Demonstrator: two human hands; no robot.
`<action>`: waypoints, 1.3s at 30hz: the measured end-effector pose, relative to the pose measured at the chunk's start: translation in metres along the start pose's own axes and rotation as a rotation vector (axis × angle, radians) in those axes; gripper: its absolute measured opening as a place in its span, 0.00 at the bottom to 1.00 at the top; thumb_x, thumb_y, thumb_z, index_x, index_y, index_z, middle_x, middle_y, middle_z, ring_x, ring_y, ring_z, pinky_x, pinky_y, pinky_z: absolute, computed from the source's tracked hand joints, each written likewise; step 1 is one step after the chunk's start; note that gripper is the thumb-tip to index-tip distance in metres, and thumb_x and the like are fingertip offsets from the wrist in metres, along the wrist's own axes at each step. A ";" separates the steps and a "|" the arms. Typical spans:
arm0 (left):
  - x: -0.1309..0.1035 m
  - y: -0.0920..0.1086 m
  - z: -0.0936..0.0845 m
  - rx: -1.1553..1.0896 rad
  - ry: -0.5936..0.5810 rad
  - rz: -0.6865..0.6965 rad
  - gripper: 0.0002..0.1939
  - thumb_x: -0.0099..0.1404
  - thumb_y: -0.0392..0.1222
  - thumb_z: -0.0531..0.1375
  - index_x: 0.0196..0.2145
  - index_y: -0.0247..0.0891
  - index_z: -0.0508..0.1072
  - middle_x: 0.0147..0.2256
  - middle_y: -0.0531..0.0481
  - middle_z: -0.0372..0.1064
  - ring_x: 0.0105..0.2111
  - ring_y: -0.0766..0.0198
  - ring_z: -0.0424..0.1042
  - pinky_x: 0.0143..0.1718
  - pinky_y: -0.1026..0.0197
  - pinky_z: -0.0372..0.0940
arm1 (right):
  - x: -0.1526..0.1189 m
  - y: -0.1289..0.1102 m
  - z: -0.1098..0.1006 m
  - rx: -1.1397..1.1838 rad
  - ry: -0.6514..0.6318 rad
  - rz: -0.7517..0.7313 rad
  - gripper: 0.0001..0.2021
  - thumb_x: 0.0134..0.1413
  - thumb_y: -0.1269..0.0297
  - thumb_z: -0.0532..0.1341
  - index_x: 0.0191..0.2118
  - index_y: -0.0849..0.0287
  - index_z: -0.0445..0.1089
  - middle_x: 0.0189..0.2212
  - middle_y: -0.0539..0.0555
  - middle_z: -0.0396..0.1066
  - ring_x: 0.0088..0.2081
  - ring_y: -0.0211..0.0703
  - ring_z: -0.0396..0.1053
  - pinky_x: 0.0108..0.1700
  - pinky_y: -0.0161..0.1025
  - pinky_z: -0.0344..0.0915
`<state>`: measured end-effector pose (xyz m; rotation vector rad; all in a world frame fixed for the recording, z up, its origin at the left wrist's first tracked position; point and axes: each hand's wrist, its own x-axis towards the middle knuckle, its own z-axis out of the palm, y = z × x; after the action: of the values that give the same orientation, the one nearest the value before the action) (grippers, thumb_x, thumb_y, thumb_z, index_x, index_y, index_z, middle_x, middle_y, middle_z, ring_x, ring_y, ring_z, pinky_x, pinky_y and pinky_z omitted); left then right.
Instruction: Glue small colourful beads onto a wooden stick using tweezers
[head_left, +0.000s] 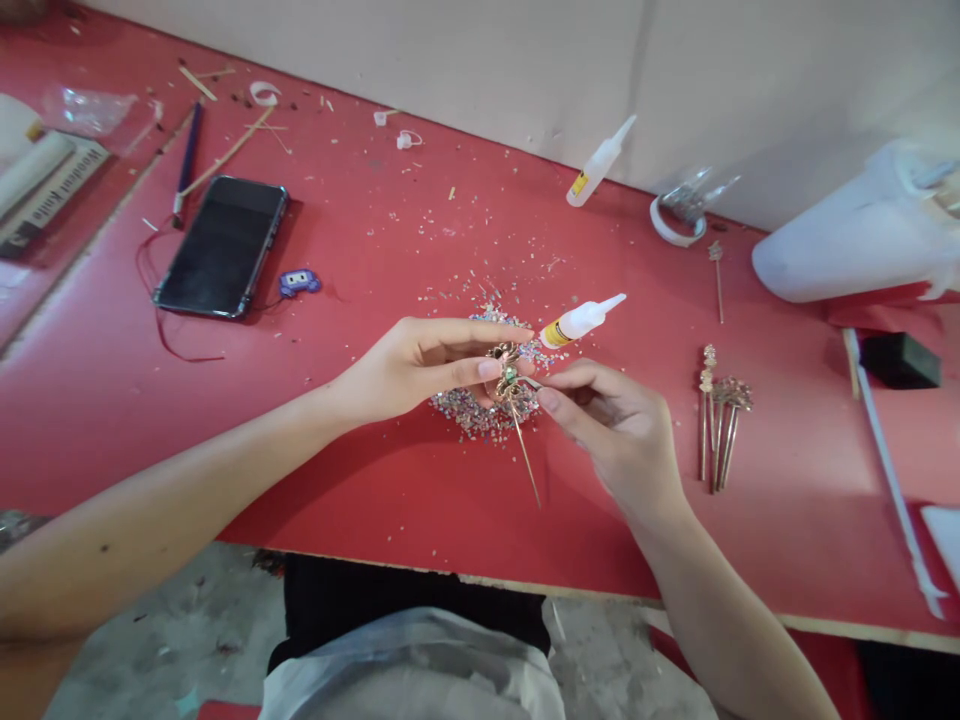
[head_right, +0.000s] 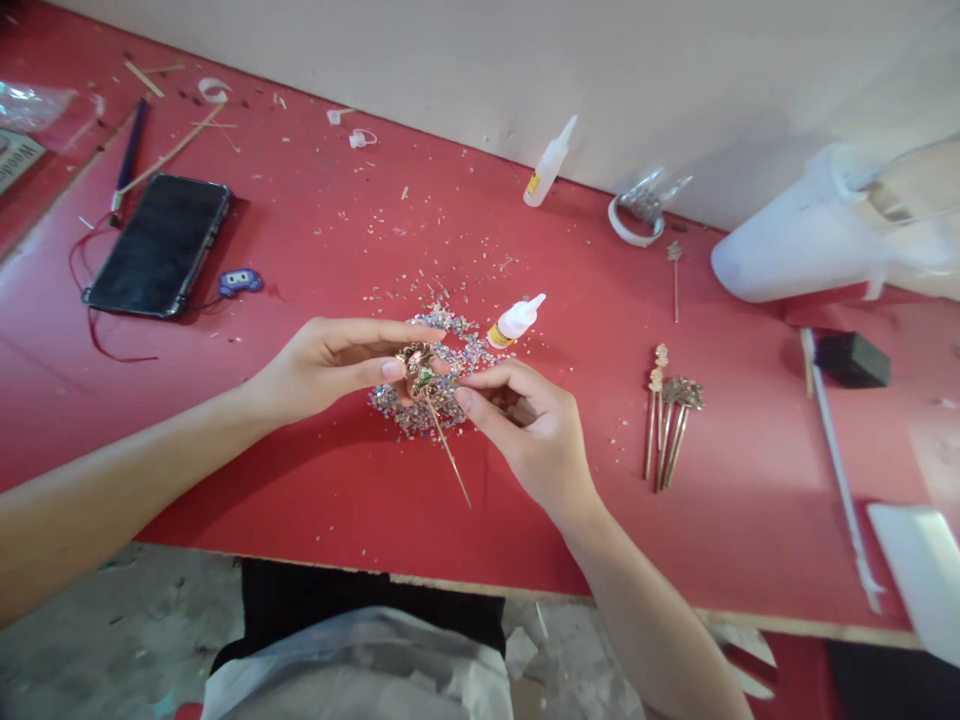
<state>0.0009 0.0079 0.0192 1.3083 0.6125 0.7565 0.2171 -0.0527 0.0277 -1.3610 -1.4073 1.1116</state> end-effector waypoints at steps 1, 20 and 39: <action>0.000 0.000 0.000 -0.001 0.005 -0.002 0.18 0.65 0.42 0.63 0.52 0.38 0.75 0.39 0.46 0.79 0.31 0.66 0.77 0.35 0.65 0.75 | 0.000 0.000 0.001 0.005 -0.002 0.003 0.01 0.53 0.67 0.66 0.32 0.56 0.74 0.25 0.48 0.72 0.25 0.34 0.67 0.25 0.33 0.65; 0.001 0.000 0.000 -0.088 -0.003 -0.032 0.17 0.65 0.41 0.63 0.51 0.39 0.76 0.37 0.46 0.79 0.29 0.66 0.77 0.35 0.65 0.74 | -0.004 0.000 0.002 -0.240 0.058 -0.249 0.04 0.54 0.71 0.65 0.35 0.55 0.75 0.27 0.48 0.69 0.27 0.35 0.66 0.27 0.34 0.62; 0.002 -0.001 0.000 -0.051 0.039 0.021 0.17 0.65 0.43 0.63 0.51 0.39 0.76 0.42 0.44 0.78 0.29 0.66 0.77 0.35 0.64 0.74 | -0.001 -0.001 -0.001 -0.292 0.078 -0.255 0.03 0.54 0.70 0.65 0.35 0.56 0.75 0.27 0.49 0.70 0.27 0.35 0.66 0.27 0.35 0.63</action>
<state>0.0023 0.0093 0.0179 1.2576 0.6076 0.8120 0.2182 -0.0539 0.0290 -1.3612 -1.6785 0.7003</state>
